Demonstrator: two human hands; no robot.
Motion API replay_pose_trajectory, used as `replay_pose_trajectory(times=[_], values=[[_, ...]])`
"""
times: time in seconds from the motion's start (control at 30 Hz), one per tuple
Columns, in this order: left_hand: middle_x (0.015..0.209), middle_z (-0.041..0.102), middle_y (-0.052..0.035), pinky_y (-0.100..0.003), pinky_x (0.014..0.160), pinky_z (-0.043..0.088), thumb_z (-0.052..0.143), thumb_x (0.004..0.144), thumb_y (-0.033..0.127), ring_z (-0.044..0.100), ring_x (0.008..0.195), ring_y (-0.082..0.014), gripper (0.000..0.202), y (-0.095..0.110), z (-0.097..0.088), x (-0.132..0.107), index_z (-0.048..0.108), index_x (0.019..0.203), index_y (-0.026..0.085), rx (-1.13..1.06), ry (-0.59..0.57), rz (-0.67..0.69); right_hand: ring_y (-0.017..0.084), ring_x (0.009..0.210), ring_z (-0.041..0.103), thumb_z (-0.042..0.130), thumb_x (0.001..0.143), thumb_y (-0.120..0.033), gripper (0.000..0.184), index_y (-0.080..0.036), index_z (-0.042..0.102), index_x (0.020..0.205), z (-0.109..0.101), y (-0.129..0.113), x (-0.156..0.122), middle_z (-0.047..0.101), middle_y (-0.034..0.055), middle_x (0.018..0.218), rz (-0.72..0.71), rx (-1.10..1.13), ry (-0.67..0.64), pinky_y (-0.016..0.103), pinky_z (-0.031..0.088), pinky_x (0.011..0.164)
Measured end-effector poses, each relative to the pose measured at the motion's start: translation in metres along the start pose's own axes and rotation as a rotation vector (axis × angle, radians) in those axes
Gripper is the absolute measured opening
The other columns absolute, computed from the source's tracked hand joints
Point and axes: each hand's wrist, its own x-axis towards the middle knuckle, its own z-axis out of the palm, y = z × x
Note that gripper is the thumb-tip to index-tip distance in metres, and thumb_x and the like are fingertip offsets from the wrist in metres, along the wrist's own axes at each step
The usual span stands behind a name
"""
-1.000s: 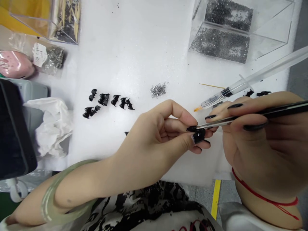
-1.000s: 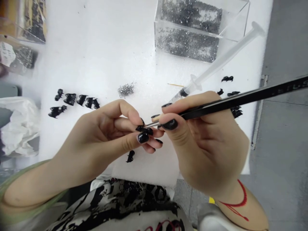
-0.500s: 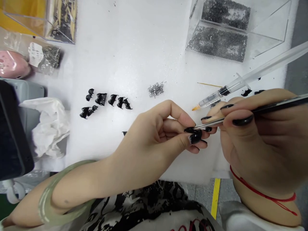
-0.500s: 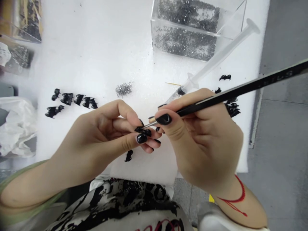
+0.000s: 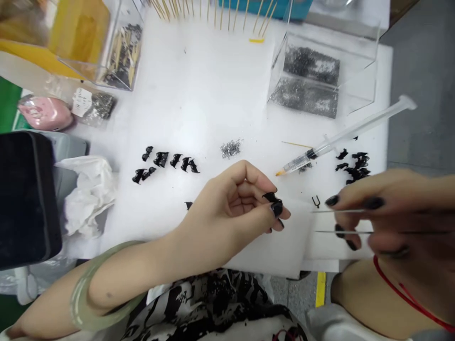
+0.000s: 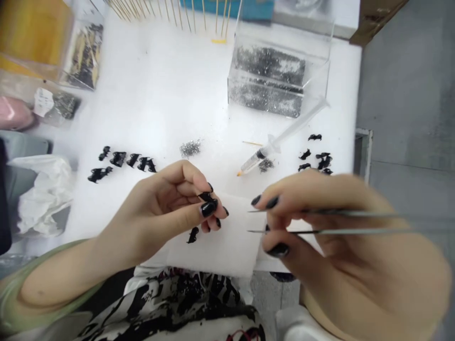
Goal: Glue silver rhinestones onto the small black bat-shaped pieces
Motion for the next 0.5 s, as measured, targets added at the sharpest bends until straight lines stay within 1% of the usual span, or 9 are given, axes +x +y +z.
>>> replay_pose_trajectory(times=[0.03,0.13,0.2,0.27,0.3,0.4,0.43,0.47,0.5], values=[[0.077,0.077,-0.001,-0.014,0.064,0.059,0.07,0.085,0.004,0.073,0.067,-0.0079,0.017,-0.001,-0.001,0.0,0.059,0.088,0.016,0.001,-0.004,0.009,0.016,0.08,0.073,0.067,0.094,-0.016,0.017,-0.025,0.063,0.108,0.0,-0.001,0.002,0.069,0.0057,0.102,-0.026,0.022,-0.06,0.025,0.064,0.062],[0.074,0.075,0.0003,-0.015,0.061,0.056,0.072,0.081,0.007,0.07,0.064,-0.008,0.018,-0.003,-0.002,0.002,0.059,0.089,0.017,0.003,0.003,0.01,0.012,0.08,0.071,0.058,0.095,-0.005,0.02,-0.022,0.063,0.103,0.006,-0.005,0.012,0.07,0.003,0.092,-0.128,-0.007,-0.192,0.018,0.06,0.061],[0.071,0.074,0.001,-0.016,0.058,0.054,0.073,0.076,0.009,0.069,0.061,-0.0089,0.02,-0.005,-0.002,0.004,0.058,0.087,0.017,0.013,0.021,0.007,0.009,0.073,0.068,0.053,0.097,-0.002,0.021,-0.02,0.062,0.1,0.012,-0.007,0.018,0.068,0.001,0.084,-0.173,-0.07,-0.199,0.015,0.057,0.061],[0.07,0.073,0.001,-0.019,0.057,0.052,0.073,0.073,0.011,0.067,0.059,-0.0097,0.021,-0.007,-0.003,0.005,0.058,0.086,0.017,0.03,0.036,0.015,0.006,0.068,0.067,0.051,0.099,-0.002,0.019,-0.018,0.062,0.099,0.014,-0.006,0.021,0.066,-0.001,0.079,-0.215,-0.104,-0.196,0.012,0.056,0.061],[0.07,0.072,0.0008,-0.02,0.057,0.051,0.072,0.072,0.012,0.066,0.059,-0.0102,0.021,-0.008,-0.003,0.006,0.058,0.086,0.017,0.039,0.041,0.024,0.005,0.068,0.067,0.051,0.1,-0.004,0.018,-0.018,0.062,0.101,0.012,-0.004,0.021,0.067,-0.0014,0.08,-0.236,-0.115,-0.218,0.011,0.056,0.062],[0.067,0.071,0.001,-0.022,0.056,0.049,0.07,0.07,0.015,0.065,0.059,-0.0118,0.022,-0.01,-0.003,0.009,0.057,0.087,0.018,0.062,0.049,0.056,0.006,0.074,0.071,0.054,0.101,-0.011,0.02,-0.021,0.067,0.112,-0.004,0.01,0.021,0.074,-0.0002,0.095,-0.278,-0.186,-0.297,0.013,0.059,0.068],[0.066,0.07,0.0013,-0.022,0.056,0.048,0.07,0.07,0.015,0.065,0.06,-0.0123,0.022,-0.011,-0.003,0.01,0.057,0.087,0.018,0.069,0.054,0.064,0.007,0.077,0.072,0.055,0.1,-0.013,0.021,-0.022,0.068,0.114,-0.01,0.018,0.022,0.075,0.0005,0.1,-0.272,-0.233,-0.284,0.015,0.06,0.069],[0.066,0.069,0.0015,-0.022,0.056,0.047,0.07,0.069,0.016,0.064,0.06,-0.0127,0.023,-0.011,-0.003,0.01,0.058,0.088,0.018,0.074,0.059,0.069,0.009,0.079,0.073,0.056,0.1,-0.014,0.02,-0.021,0.069,0.113,-0.014,0.026,0.024,0.075,0.0014,0.102,-0.247,-0.29,-0.233,0.017,0.06,0.069],[0.065,0.068,0.0016,-0.023,0.056,0.046,0.07,0.068,0.016,0.064,0.06,-0.0131,0.023,-0.011,-0.003,0.011,0.058,0.088,0.018,0.079,0.063,0.073,0.011,0.081,0.072,0.053,0.101,-0.014,0.018,-0.019,0.069,0.109,-0.016,0.035,0.028,0.074,0.0022,0.098,-0.211,-0.35,-0.131,0.02,0.06,0.071]])
